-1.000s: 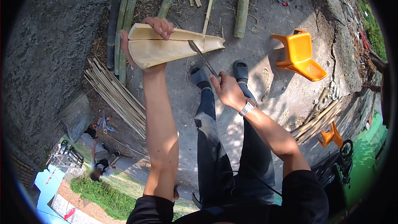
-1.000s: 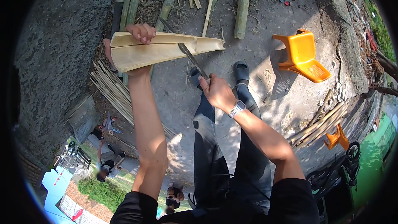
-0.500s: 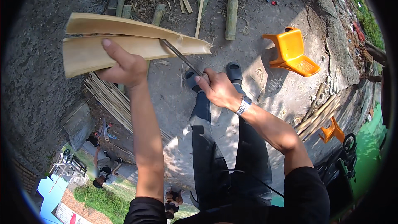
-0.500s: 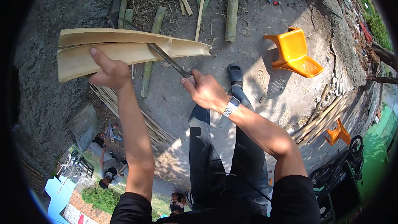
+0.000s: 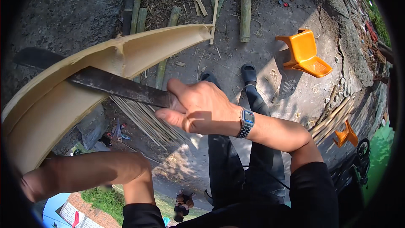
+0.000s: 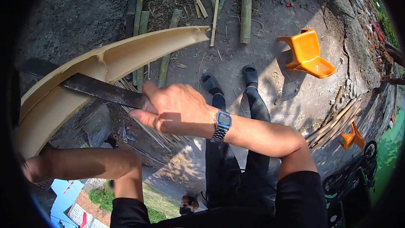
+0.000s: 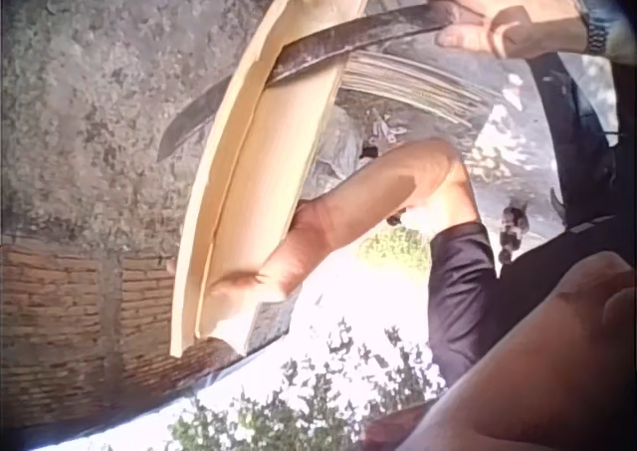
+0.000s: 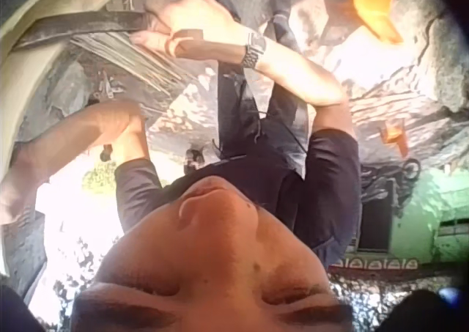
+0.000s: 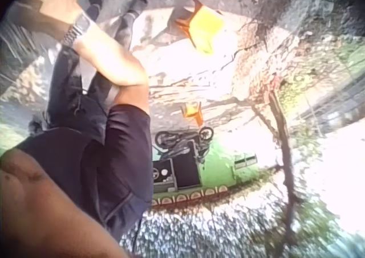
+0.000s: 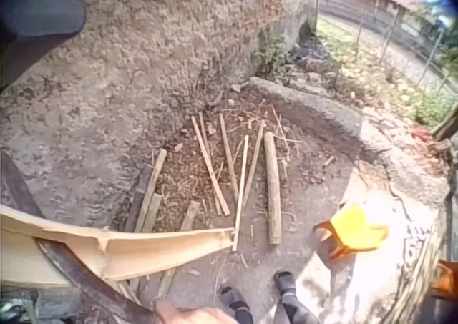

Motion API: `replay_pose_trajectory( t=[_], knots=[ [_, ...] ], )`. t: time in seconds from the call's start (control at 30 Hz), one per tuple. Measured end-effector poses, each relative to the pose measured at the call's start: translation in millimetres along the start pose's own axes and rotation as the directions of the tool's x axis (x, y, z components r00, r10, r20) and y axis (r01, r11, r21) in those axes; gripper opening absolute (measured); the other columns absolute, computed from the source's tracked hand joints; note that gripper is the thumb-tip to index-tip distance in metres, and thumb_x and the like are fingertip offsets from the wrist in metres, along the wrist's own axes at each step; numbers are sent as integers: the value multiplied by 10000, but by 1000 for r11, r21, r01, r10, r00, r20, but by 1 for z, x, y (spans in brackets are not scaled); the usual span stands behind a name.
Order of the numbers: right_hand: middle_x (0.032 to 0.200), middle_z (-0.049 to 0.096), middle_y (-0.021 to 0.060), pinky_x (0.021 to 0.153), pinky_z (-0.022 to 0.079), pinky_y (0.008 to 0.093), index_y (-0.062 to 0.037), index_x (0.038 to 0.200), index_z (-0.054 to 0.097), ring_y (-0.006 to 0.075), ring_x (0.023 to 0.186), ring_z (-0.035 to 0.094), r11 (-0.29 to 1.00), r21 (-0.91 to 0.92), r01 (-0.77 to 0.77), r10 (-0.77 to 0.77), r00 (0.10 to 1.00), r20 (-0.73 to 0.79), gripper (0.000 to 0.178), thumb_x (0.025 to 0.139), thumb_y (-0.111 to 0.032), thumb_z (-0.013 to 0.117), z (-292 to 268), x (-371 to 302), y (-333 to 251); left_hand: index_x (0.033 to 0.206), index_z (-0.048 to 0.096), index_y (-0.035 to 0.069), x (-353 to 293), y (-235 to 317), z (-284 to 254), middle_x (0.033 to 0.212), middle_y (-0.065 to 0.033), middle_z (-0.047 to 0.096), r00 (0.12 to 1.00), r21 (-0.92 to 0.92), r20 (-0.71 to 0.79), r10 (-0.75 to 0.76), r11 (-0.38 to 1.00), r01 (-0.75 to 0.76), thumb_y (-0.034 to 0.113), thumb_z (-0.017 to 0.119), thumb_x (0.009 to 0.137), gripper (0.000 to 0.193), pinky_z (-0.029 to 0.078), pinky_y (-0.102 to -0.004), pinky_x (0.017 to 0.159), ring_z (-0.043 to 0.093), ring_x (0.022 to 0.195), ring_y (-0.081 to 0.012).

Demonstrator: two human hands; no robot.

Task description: The person uses a machete to split bamboo stalks into thinner strips and later prepares a larger bamboo pole by trimming its nodes and ends outdoors.

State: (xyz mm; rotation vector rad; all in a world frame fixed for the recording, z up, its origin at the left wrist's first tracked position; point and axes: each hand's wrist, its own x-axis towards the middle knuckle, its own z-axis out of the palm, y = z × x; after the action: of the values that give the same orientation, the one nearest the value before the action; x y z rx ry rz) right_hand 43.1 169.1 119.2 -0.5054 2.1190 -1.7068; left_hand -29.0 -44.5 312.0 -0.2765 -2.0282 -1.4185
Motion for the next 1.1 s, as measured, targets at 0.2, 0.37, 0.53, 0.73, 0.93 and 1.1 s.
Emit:
replay_pose_trajectory(
  t=[0.2,0.37,0.53,0.73,0.93,1.1],
  knots=[
    [658,599,224,592,469,502,-5,787,579,464,654,605,909,-143,-391,261,803,-535,449,1015,-392,570,-22,-102,381,1619,-81,24,-319,-170,79,1671,-285,106,667,124,391,-634,755,644,744,667,804,1319,94,-534,1247,125,1561,-409],
    [681,613,242,640,464,527,-3,809,601,474,700,610,875,-137,-464,411,863,-294,505,1006,-467,569,-4,-108,330,1633,122,63,-308,-177,39,1653,-229,243,659,-100,282,-698,661,743,758,466,921,1053,155,-561,1225,228,1534,-370],
    [720,643,249,665,473,538,1,832,614,470,746,644,815,-68,-576,550,804,-225,556,1014,-520,542,22,-71,302,1608,229,38,-272,-216,119,1637,-156,293,841,-467,191,-506,707,531,872,359,883,1112,198,-499,1230,272,1513,-328],
    [676,594,189,618,474,460,-14,832,583,381,619,571,901,40,-433,434,890,-138,571,1021,-550,528,17,-61,317,1500,452,15,-179,-248,137,1474,-226,514,648,-619,482,-589,294,728,934,301,840,1142,242,-496,1215,456,1389,-388],
    [632,468,-41,448,378,258,-108,826,533,53,499,436,529,537,-657,542,748,381,497,1006,-568,589,-30,-78,335,918,615,55,-176,-287,175,822,-98,592,542,-503,829,-138,241,830,809,395,905,786,418,-382,908,582,834,-256],
    [601,585,146,576,472,463,-27,716,586,339,573,605,793,-145,-592,561,802,-203,654,948,-638,596,-42,-78,318,858,504,113,-194,-290,181,739,-18,454,678,-611,715,-169,321,724,538,555,927,434,344,-337,761,436,693,-162]
  ],
)
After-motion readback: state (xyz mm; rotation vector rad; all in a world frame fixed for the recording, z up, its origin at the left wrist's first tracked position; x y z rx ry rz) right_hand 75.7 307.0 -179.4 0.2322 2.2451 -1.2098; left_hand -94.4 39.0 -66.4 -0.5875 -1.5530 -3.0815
